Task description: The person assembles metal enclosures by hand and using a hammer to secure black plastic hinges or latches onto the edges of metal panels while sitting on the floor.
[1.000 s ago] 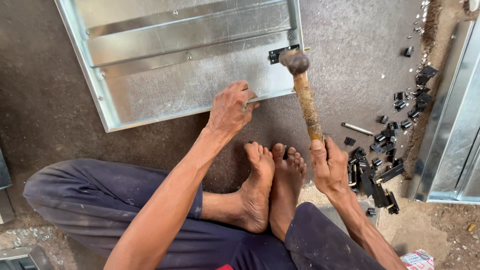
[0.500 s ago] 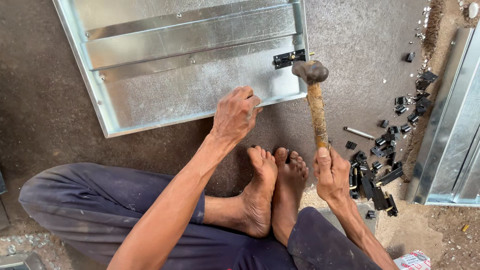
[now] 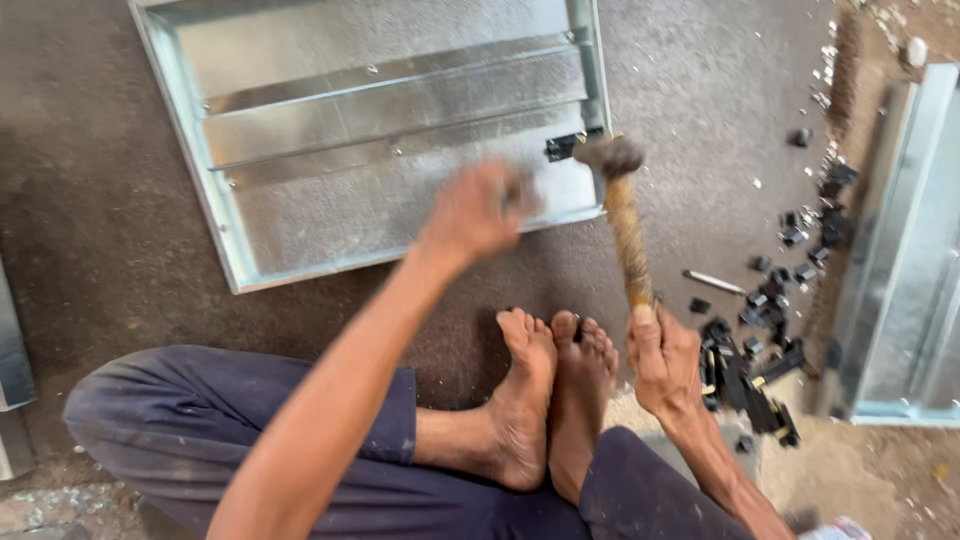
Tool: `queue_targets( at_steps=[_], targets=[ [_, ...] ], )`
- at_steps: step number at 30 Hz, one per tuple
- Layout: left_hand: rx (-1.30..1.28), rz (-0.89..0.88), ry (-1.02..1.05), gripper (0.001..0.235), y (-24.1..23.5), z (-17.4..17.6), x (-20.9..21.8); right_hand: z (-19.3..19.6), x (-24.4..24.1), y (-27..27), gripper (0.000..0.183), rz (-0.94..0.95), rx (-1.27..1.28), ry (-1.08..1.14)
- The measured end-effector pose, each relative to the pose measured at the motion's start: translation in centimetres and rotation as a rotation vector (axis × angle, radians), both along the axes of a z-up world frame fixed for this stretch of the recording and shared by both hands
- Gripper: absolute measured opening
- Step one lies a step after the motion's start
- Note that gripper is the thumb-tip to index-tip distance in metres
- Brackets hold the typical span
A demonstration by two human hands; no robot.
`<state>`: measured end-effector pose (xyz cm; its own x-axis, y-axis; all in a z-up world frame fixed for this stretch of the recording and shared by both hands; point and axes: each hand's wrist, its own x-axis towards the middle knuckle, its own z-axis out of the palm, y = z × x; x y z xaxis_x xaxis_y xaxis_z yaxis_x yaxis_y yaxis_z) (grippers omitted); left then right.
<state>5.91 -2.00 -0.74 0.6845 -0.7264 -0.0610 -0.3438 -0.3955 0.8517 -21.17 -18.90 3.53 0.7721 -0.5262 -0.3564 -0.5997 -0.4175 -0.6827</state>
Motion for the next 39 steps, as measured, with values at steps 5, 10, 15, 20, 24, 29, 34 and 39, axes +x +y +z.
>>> queue_targets(
  at_steps=[5, 10, 15, 20, 24, 29, 34, 39],
  targets=[
    [0.12, 0.108, 0.031, 0.019, -6.2, -2.7, 7.8, 1.0, 0.3, -0.2, 0.054, 0.032, -0.029, -0.39],
    [0.192, 0.162, 0.212, 0.02, -7.6, -4.4, 8.3, 1.3, 0.8, 1.0, 0.053, 0.089, -0.088, -0.033],
    [0.27, 0.132, 0.001, 0.029, -7.5, -2.1, 8.5, 2.0, 1.0, -2.2, 0.041, 0.016, -0.007, -0.425],
    [0.451, 0.081, -0.139, 0.035, -8.8, -2.4, 7.8, -1.0, -0.6, -3.5, 0.022, 0.014, 0.43, -0.533],
    [0.491, 0.035, -0.261, 0.03, -9.1, -1.8, 7.4, -3.7, -2.6, -1.1, 0.041, -0.112, 0.09, 0.128],
    [0.561, 0.026, -0.143, 0.029, -9.4, -2.8, 7.8, -2.7, -1.1, -6.6, 0.042, -0.081, 0.499, -0.755],
    [0.506, 0.044, -0.245, 0.028, -9.3, -3.8, 7.7, -2.6, 0.4, -2.2, 0.058, -0.024, 0.198, -0.188],
    [0.348, 0.085, -0.374, 0.028, -7.4, -1.4, 6.9, -1.0, -3.1, 0.7, 0.057, -0.066, 0.003, 0.068]
  ],
)
